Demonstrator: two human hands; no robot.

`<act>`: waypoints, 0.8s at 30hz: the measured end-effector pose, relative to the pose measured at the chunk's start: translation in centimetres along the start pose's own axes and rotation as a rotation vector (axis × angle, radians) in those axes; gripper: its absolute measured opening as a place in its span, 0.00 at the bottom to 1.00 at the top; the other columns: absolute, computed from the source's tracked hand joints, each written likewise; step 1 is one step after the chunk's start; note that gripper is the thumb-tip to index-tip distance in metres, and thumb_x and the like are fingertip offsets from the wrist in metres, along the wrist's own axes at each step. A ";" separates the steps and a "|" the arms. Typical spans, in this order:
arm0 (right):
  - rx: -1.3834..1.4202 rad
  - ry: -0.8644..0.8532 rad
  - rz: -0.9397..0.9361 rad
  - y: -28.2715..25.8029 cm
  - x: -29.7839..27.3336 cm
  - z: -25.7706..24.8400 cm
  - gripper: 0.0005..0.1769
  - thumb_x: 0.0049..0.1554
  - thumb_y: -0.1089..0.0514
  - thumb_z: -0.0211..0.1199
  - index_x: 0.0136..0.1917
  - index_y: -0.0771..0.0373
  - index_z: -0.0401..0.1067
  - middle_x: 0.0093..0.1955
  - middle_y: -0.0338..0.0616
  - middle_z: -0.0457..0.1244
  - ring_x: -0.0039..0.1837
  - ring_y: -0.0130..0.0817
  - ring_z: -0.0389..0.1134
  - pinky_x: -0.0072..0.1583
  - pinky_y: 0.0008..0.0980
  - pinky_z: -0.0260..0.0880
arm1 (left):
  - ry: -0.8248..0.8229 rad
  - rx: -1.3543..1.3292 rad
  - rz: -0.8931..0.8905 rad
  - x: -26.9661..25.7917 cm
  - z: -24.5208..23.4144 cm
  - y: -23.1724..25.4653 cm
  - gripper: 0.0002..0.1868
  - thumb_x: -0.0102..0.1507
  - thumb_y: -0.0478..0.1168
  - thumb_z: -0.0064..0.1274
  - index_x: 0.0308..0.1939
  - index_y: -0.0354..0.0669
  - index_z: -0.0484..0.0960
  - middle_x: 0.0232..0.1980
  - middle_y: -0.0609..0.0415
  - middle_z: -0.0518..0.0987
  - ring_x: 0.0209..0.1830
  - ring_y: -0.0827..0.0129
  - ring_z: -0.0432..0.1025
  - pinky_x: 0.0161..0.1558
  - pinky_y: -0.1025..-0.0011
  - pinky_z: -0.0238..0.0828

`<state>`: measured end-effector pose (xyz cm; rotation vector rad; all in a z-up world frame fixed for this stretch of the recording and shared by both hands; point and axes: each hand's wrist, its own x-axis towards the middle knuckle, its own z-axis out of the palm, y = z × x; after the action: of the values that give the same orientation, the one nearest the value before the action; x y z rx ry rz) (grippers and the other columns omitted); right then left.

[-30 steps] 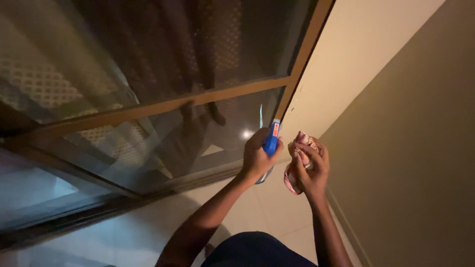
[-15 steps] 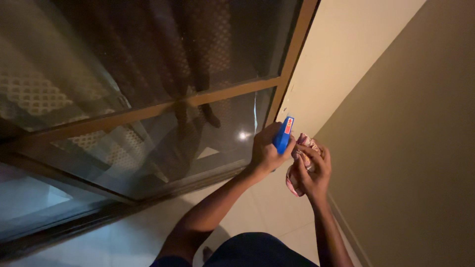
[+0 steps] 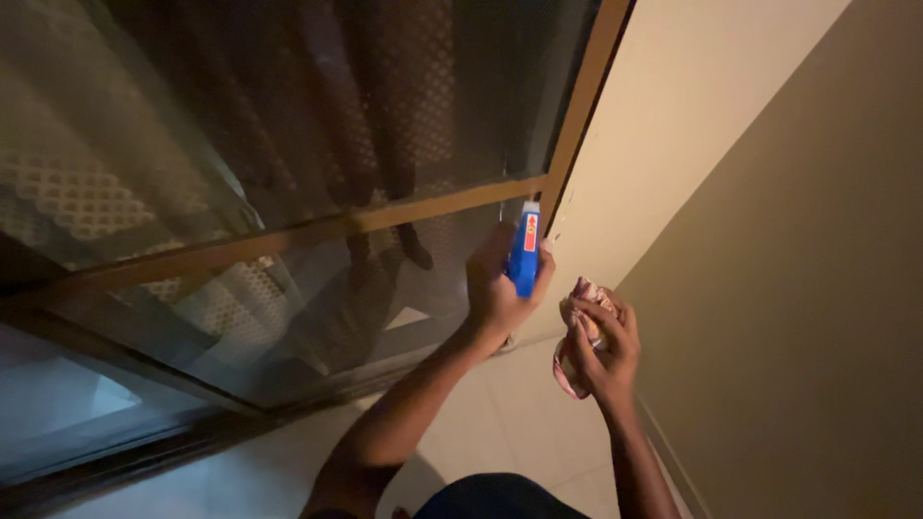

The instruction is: The person sprays a cleaning solution from a spray bottle onto a glass sliding door and wipes the glass surface thoroughly with a cloth.

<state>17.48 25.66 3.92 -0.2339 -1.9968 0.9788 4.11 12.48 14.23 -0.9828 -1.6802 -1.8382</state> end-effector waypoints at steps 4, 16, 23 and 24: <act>0.000 -0.004 -0.029 0.5 0.2 0.6 0.16 0.56 0.66 0.66 0.58 0.60 0.78 0.67 0.52 0.62 0.69 0.46 0.66 0.70 0.40 0.65 | 0.050 0.071 0.129 2.8 -1.1 0.8 0.05 0.62 0.34 0.60 0.37 0.41 0.78 0.31 0.51 0.79 0.29 0.65 0.77 0.34 0.71 0.74; 0.054 -0.053 -0.099 -0.5 2.2 2.8 0.16 0.55 0.68 0.67 0.57 0.61 0.78 0.66 0.53 0.62 0.70 0.45 0.65 0.70 0.42 0.66 | 0.209 0.234 0.308 6.2 -4.4 1.9 0.08 0.63 0.33 0.61 0.34 0.39 0.75 0.30 0.52 0.76 0.25 0.67 0.73 0.30 0.71 0.69; 0.049 -0.012 -0.312 -2.4 10.3 3.2 0.18 0.58 0.66 0.66 0.61 0.56 0.78 0.71 0.56 0.59 0.75 0.49 0.62 0.74 0.46 0.68 | 0.247 0.248 0.325 7.2 -5.9 1.9 0.06 0.65 0.33 0.58 0.36 0.38 0.77 0.31 0.52 0.77 0.27 0.67 0.74 0.32 0.71 0.71; 0.026 0.014 -0.351 -3.4 11.8 3.1 0.17 0.57 0.66 0.67 0.59 0.56 0.79 0.70 0.55 0.60 0.74 0.48 0.63 0.74 0.45 0.69 | 0.231 0.217 0.283 7.5 -6.2 1.8 0.06 0.65 0.33 0.59 0.37 0.38 0.77 0.31 0.53 0.78 0.26 0.70 0.74 0.30 0.73 0.71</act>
<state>8.64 27.47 12.77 0.1214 -1.9265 0.7739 -0.58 7.07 21.15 -0.8334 -1.4799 -1.4895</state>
